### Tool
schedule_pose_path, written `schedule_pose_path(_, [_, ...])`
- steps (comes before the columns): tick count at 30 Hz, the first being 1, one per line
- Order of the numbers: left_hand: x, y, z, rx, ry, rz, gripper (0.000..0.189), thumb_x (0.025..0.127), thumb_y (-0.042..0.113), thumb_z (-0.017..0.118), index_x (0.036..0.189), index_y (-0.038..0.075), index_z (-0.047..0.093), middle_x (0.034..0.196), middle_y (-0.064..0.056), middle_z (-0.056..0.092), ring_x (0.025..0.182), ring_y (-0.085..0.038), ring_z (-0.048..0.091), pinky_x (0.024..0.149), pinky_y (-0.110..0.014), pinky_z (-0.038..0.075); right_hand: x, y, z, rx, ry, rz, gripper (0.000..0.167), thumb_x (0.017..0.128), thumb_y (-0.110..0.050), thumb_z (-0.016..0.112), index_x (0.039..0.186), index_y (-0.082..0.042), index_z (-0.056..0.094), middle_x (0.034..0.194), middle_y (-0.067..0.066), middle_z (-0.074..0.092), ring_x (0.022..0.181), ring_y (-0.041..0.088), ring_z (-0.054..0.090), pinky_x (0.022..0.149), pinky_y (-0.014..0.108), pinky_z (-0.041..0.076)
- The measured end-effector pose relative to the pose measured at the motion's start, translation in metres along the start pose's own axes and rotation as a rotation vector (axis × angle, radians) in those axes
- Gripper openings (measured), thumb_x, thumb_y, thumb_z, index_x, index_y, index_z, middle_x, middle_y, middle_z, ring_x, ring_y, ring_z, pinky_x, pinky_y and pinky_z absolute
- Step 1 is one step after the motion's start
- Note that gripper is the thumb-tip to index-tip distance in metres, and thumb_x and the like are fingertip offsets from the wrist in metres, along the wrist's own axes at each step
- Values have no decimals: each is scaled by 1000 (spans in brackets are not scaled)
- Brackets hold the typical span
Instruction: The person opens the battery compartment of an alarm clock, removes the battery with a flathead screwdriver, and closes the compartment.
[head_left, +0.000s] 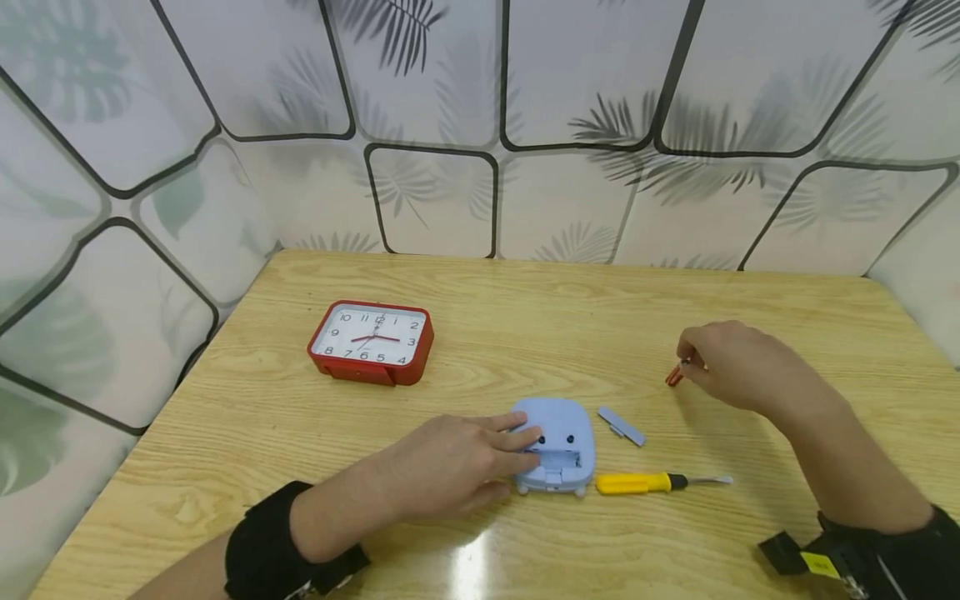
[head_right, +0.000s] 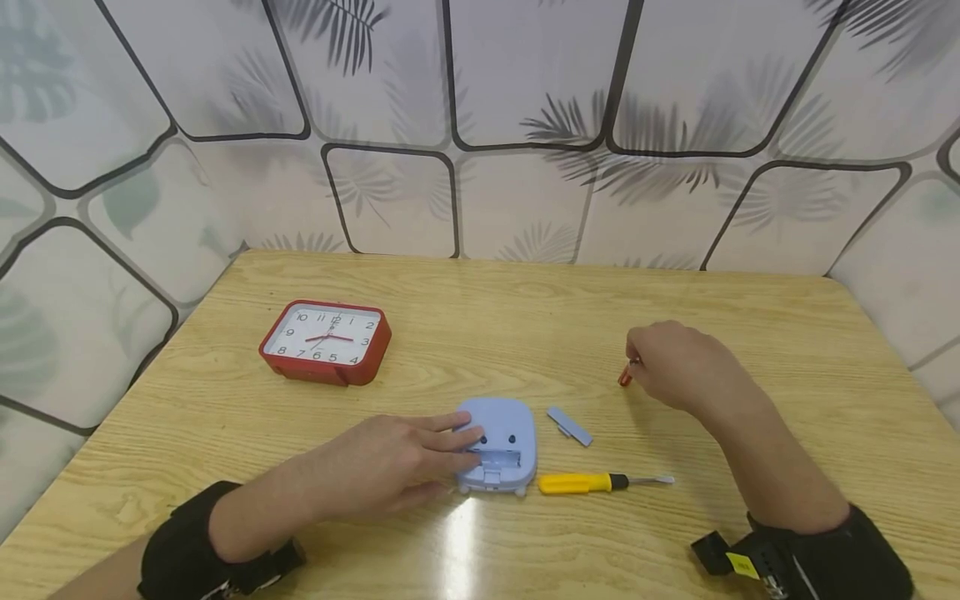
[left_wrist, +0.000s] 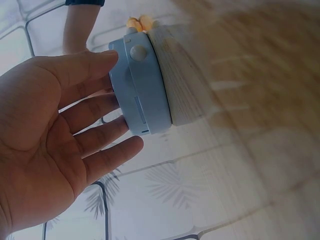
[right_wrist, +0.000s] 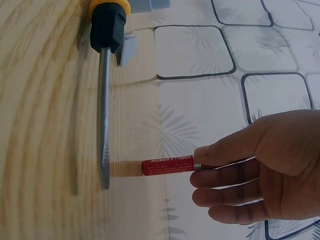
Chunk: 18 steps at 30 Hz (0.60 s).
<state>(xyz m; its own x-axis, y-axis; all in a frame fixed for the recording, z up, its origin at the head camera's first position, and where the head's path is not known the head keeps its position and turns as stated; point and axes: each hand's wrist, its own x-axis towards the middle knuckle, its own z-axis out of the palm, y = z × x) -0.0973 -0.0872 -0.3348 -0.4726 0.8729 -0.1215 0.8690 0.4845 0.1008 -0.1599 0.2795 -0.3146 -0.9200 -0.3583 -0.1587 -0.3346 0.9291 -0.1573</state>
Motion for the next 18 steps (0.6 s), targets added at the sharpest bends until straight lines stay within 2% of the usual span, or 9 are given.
schedule_pose_path(4, [0,0,0,-4,-3,-3,45,105,32,69,149,24,64,162,2,53,154,-18,47,115,-35,52,-1,-3,-1,-27,23,1,16,96,-11,75,105,3,72,95,12,75,84,27,71,72,47,60])
schedule_pose_path(8, [0,0,0,-4,-7,-3,45,105,32,69,149,24,63,162,2,53,154,-18,47,115,-35,52,-4,-10,-1,-47,80,0,21,98,-19,75,106,0,72,96,11,75,84,26,69,72,48,59])
schedule_pose_path(10, [0,0,0,-1,-8,-2,45,105,32,69,149,24,63,162,2,53,154,-19,47,116,-35,52,-4,-17,1,-31,108,-48,17,99,-19,74,104,-3,73,94,7,73,83,22,68,71,44,58])
schedule_pose_path(13, [0,0,0,1,-10,-3,45,105,32,68,149,24,63,162,2,53,154,-19,47,116,-35,51,-3,-31,9,24,103,-187,10,99,-18,75,101,-9,74,89,-2,70,77,10,62,67,34,55])
schedule_pose_path(15, [1,0,-1,4,-13,-4,45,105,32,68,149,24,63,162,2,53,154,-18,47,116,-35,51,-2,-42,15,68,57,-277,6,99,-17,75,96,-13,73,84,-8,65,73,3,54,64,27,50])
schedule_pose_path(18, [1,1,-2,4,-17,-6,45,105,33,68,149,24,63,162,2,53,154,-18,47,116,-35,51,-2,-55,25,102,-25,-327,13,98,-16,76,88,-17,68,79,-11,58,70,1,45,61,22,42])
